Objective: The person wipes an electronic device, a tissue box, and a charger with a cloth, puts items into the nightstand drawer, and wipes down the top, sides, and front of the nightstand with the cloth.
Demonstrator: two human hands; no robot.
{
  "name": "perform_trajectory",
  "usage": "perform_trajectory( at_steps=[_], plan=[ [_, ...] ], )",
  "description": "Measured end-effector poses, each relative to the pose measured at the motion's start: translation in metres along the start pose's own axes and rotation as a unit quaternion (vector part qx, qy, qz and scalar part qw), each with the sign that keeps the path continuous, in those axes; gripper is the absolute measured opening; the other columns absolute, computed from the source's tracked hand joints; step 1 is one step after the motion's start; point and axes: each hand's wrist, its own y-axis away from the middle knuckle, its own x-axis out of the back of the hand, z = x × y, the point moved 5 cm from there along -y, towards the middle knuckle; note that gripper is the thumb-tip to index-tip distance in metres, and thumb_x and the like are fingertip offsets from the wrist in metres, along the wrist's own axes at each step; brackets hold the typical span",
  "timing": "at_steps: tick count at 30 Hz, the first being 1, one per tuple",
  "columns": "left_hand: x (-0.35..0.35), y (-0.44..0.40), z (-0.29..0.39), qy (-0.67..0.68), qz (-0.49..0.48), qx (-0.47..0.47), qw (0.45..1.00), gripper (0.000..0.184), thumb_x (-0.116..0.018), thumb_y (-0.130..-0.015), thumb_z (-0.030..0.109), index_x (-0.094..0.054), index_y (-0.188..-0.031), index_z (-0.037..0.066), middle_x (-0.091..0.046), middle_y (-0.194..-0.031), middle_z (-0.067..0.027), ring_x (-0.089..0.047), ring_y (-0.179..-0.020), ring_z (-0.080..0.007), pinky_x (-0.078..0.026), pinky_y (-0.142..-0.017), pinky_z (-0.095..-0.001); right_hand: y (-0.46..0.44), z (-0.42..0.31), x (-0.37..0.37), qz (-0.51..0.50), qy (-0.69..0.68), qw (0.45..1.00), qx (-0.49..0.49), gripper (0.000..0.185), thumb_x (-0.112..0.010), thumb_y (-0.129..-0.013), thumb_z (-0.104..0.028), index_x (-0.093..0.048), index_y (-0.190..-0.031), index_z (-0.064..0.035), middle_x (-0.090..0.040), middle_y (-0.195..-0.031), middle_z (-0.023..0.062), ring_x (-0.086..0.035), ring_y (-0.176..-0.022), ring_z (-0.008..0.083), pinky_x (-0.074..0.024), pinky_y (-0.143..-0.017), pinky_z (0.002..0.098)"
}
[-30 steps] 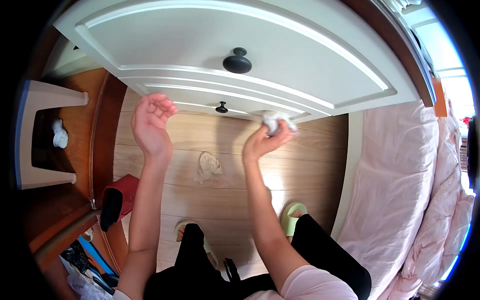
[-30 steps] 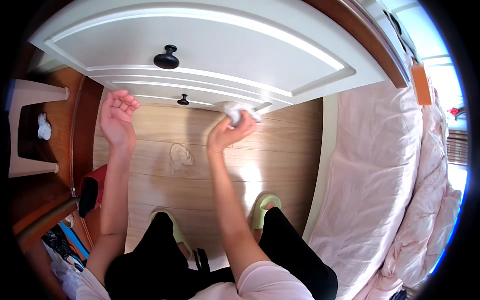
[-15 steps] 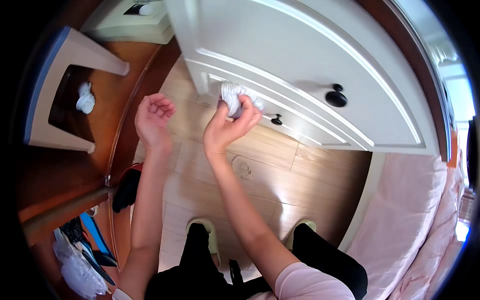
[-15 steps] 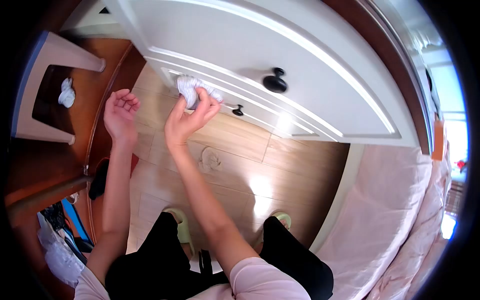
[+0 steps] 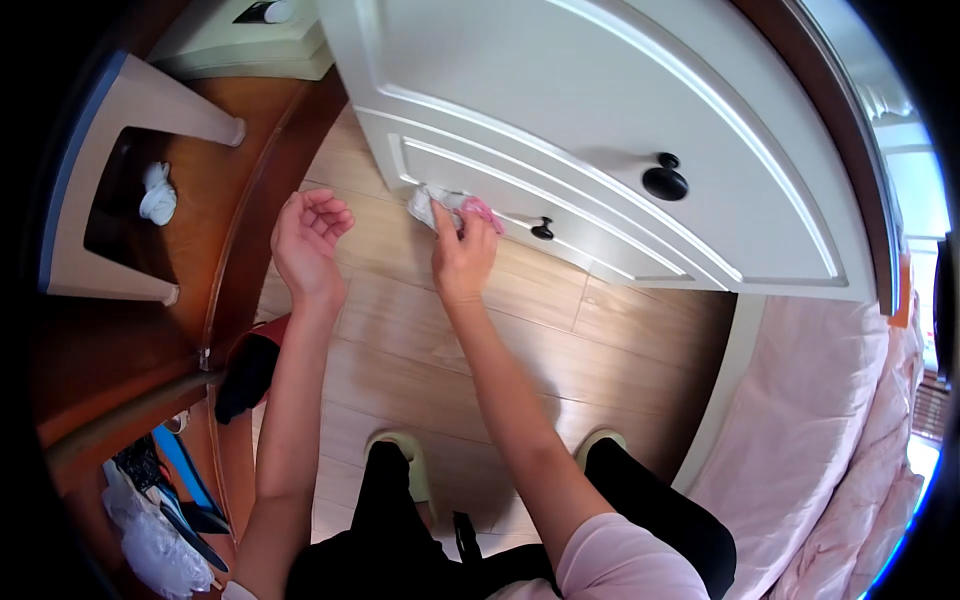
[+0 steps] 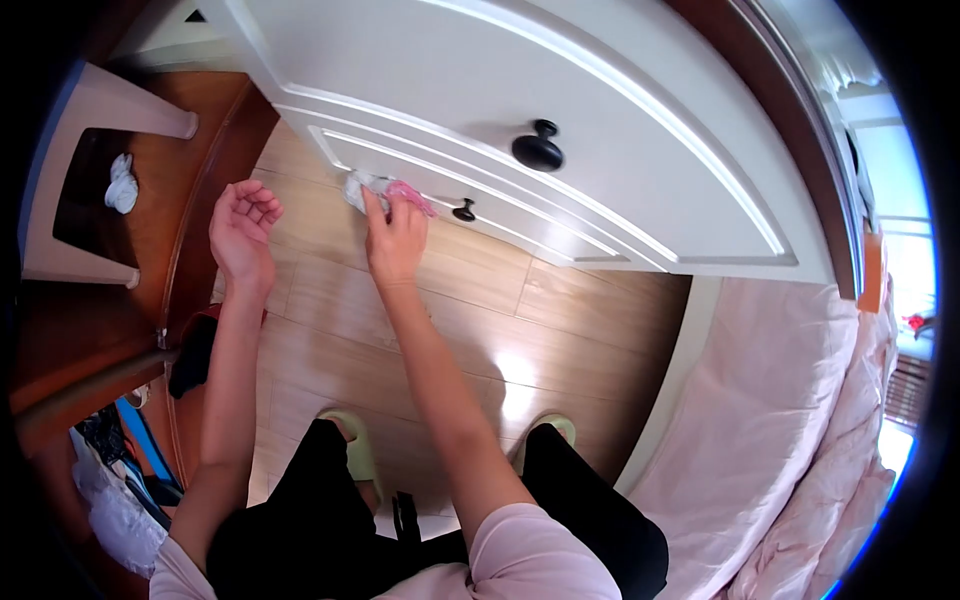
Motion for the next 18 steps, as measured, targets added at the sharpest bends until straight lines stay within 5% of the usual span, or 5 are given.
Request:
perform_trajectory(
  at_steps=[8,12,13,16,18],
  plan=[
    [-0.059,0.021,-0.037,-0.007,-0.072,0.037,0.997,0.034,-0.043,-0.105,0.030,-0.061,-0.103,0.002,-0.064,-0.090,-0.0065,-0.062,-0.082,-0.0181,-0.052,-0.081,-0.0327,0.034,0.112,0.121,0.088,0.096,0.986,-0.105,0.049,-0.061,-0.070,0.010,-0.072,-0.111,-0.0141,-0.055,-0.105,0.0144,-0.054,-0.100,0.0315,-0.0468,-0.088,0.0409],
    [-0.083,0.035,-0.049,-0.013,-0.075,0.046,0.996,0.033,-0.043,-0.103,0.028,-0.062,-0.099,0.000,-0.064,-0.086,-0.0085,-0.062,-0.078,-0.0185,-0.052,-0.077,-0.0332,0.051,0.159,0.164,0.192,0.038,0.948,-0.251,0.038,-0.057,-0.074,0.012,-0.068,-0.106,-0.0063,-0.054,-0.105,0.0140,-0.052,-0.106,0.0301,-0.0463,-0.091,0.0411],
    [-0.087,0.038,-0.051,-0.018,-0.078,0.048,0.996,0.033,-0.043,-0.103,0.028,-0.062,-0.099,0.000,-0.064,-0.086,-0.0085,-0.062,-0.078,-0.0185,-0.052,-0.077,-0.0333,0.047,0.158,0.171,0.190,0.047,0.957,-0.213,0.039,-0.055,-0.078,0.011,-0.066,-0.112,-0.0044,-0.049,-0.116,0.0128,-0.055,-0.092,0.0271,-0.0490,-0.080,0.0391],
    [-0.095,0.043,-0.053,-0.019,-0.086,0.050,0.995,0.033,-0.043,-0.103,0.027,-0.062,-0.099,0.000,-0.064,-0.085,-0.0085,-0.062,-0.077,-0.0185,-0.052,-0.077,-0.0336,0.040,0.160,0.177,0.320,-0.208,0.866,-0.323,0.034,-0.051,-0.087,0.010,-0.056,-0.118,-0.0035,-0.050,-0.115,0.0109,-0.057,-0.090,0.0200,-0.0541,-0.069,0.0335],
    [-0.097,0.044,-0.051,-0.016,-0.086,0.046,0.995,0.033,-0.043,-0.103,0.027,-0.062,-0.099,0.000,-0.064,-0.085,-0.0084,-0.062,-0.077,-0.0186,-0.052,-0.077,-0.0337,0.020,0.151,0.190,0.368,-0.218,0.855,-0.293,0.030,-0.046,-0.091,0.007,-0.051,-0.120,-0.0013,-0.047,-0.118,0.0101,-0.057,-0.084,0.0165,-0.0544,-0.061,0.0304]
  ],
)
